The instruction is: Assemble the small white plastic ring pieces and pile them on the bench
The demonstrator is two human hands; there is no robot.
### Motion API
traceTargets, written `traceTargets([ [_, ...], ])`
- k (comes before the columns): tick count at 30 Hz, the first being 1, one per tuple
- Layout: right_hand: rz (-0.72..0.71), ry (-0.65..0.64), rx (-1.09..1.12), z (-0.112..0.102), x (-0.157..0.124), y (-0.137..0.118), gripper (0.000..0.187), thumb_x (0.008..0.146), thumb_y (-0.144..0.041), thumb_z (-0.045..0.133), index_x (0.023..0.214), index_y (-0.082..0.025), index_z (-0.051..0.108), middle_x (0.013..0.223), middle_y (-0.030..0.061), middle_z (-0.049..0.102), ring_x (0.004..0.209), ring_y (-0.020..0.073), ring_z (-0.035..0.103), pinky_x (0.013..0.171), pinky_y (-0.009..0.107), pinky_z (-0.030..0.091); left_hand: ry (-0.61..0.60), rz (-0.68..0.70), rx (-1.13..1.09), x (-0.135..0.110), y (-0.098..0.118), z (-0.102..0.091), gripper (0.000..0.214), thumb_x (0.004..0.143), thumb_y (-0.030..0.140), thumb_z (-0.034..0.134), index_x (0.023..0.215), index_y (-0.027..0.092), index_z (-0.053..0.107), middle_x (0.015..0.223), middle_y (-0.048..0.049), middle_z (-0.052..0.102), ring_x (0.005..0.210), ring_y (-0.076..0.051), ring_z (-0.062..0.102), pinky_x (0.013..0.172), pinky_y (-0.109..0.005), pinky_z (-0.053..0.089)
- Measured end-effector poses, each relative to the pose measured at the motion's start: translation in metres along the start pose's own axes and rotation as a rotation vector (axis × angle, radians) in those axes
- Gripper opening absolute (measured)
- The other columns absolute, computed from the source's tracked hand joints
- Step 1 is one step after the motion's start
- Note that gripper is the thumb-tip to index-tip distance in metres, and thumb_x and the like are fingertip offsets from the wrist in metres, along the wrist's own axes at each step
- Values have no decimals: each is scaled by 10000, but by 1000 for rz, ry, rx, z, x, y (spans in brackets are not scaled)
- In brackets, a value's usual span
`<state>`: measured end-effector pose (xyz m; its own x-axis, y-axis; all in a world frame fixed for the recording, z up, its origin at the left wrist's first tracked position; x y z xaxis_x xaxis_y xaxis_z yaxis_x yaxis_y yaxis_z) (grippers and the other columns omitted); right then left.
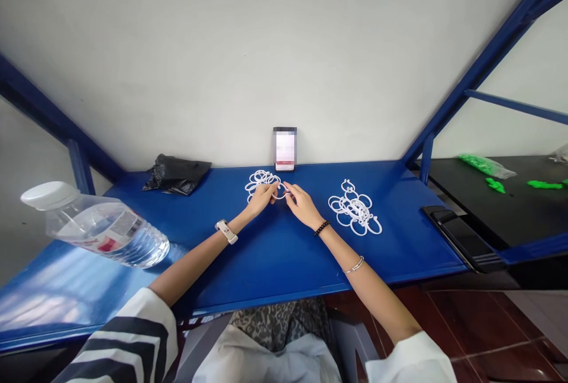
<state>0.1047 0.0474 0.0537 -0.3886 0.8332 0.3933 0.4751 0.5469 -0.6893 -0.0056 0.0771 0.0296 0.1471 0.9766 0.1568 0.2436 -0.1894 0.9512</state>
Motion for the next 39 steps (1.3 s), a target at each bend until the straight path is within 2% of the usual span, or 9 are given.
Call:
traceTargets([
  [4, 2, -23, 52, 6, 3, -1, 389, 942, -320, 436, 1288, -222, 583, 1004, 81, 634, 903, 213, 621, 871, 388, 498, 6, -25, -32, 2, -11, -10, 553, 887, 555, 406, 484, 182, 466, 427, 11, 454, 462, -111, 422, 571, -267, 371],
  [8, 6, 39, 21, 6, 10, 0, 338, 940, -366, 458, 1167, -221, 661, 918, 80, 658, 851, 229, 635, 844, 388, 494, 41, -40, -69, 2, -14, -15, 531, 892, 519, 411, 482, 184, 459, 432, 12, 446, 463, -108, 412, 571, -264, 363],
  [13, 37, 105, 53, -2, 13, 7, 309, 941, -397, 445, 947, -210, 691, 820, 68, 684, 705, 202, 640, 738, 350, 506, 41, -45, -108, 6, -8, -12, 508, 901, 510, 395, 517, 186, 470, 424, 18, 431, 451, -109, 407, 542, -260, 345],
  [18, 105, 151, 148, -11, 7, 17, 324, 900, -463, 490, 849, -201, 675, 747, 54, 675, 652, 192, 633, 701, 336, 510, 19, -77, -81, 15, -8, -5, 471, 893, 481, 432, 532, 184, 486, 420, 16, 456, 446, -107, 425, 526, -253, 344],
  [25, 176, 172, 217, -11, 3, 30, 314, 874, -465, 512, 850, -193, 668, 714, 53, 675, 633, 194, 636, 675, 340, 521, 17, -119, -178, 24, -13, 6, 327, 888, 422, 484, 678, 174, 524, 470, 26, 494, 437, -108, 477, 496, -239, 366],
  [31, 212, 202, 227, -14, 2, 36, 364, 860, -527, 523, 865, -193, 667, 713, 56, 677, 629, 197, 637, 660, 340, 523, -144, -20, -173, 22, 1, 22, 261, 885, 436, 502, 854, 178, 527, 482, 49, 504, 460, -104, 500, 502, -219, 360],
  [39, 228, 207, 327, -11, 1, 36, 428, 845, -573, 534, 960, -182, 663, 763, 63, 680, 679, 198, 647, 707, 346, 534, -101, 59, -98, 20, 8, 17, 317, 887, 495, 482, 853, 183, 526, 499, 54, 478, 482, -103, 477, 531, -230, 355],
])
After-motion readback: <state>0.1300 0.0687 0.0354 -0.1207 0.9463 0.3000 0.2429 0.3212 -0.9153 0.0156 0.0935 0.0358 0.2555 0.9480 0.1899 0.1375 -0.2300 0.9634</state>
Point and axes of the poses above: each hand's wrist, its own x-axis towards the middle knuckle, its own z-axis out of the palm, y = z × x, the point moved 10 cm from there along x, towards the middle knuckle
